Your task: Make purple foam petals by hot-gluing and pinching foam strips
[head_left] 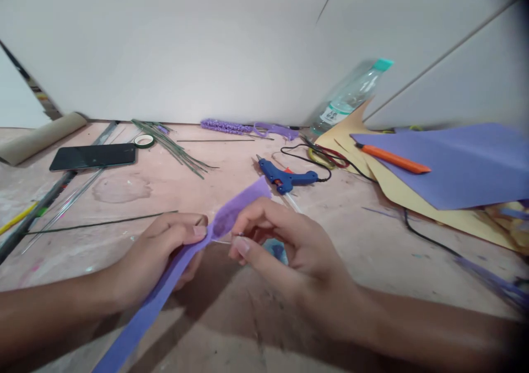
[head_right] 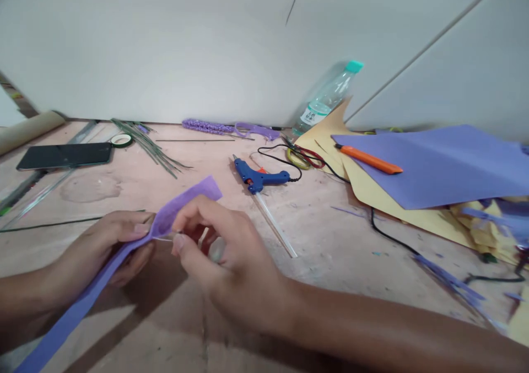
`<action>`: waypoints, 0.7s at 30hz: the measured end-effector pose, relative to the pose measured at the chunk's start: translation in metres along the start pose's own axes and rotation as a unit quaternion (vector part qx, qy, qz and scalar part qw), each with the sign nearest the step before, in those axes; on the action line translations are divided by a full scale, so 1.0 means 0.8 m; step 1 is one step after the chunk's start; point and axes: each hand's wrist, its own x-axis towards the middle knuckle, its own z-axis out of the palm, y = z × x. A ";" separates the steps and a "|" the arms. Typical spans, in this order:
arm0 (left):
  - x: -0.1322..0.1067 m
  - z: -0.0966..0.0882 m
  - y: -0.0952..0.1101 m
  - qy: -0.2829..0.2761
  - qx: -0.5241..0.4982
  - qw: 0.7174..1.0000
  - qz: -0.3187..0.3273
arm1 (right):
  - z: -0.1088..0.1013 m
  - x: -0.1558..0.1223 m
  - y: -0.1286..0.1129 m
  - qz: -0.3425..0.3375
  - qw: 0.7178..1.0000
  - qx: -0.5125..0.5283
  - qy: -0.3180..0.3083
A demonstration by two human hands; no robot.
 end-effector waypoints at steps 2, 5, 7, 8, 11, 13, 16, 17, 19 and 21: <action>0.002 0.002 -0.005 0.019 0.023 1.000 0.000 | -0.001 -0.004 0.004 -0.022 1.000 -0.013 -0.002; 0.003 0.002 -0.005 0.027 0.018 0.999 -0.004 | 0.001 -0.008 0.006 -0.062 0.997 -0.035 -0.017; 0.003 0.002 -0.004 0.011 0.015 1.000 0.009 | 0.003 -0.009 0.009 -0.092 0.994 -0.059 -0.024; 0.002 0.003 -0.005 -0.001 0.009 1.000 0.012 | 0.005 -0.009 0.011 -0.106 0.991 -0.073 -0.025; 0.001 0.006 -0.009 -0.037 -0.031 0.999 -0.004 | 0.008 -0.010 0.020 -0.152 0.982 -0.107 -0.021; 0.000 0.007 -0.012 -0.052 -0.047 0.997 -0.019 | 0.009 -0.010 0.026 -0.180 0.976 -0.122 -0.015; -0.001 0.006 -0.015 -0.073 -0.042 0.996 -0.022 | 0.008 -0.010 0.031 -0.210 0.968 -0.139 -0.014; -0.001 0.005 -0.016 -0.077 -0.037 0.996 -0.021 | 0.006 -0.010 0.031 -0.213 0.966 -0.144 -0.020; -0.001 0.003 -0.018 -0.080 -0.030 0.996 -0.023 | 0.003 -0.010 0.030 -0.202 0.968 -0.146 -0.040; -0.001 0.003 -0.019 -0.079 -0.019 0.996 -0.022 | -0.001 -0.010 0.027 -0.176 0.974 -0.130 -0.065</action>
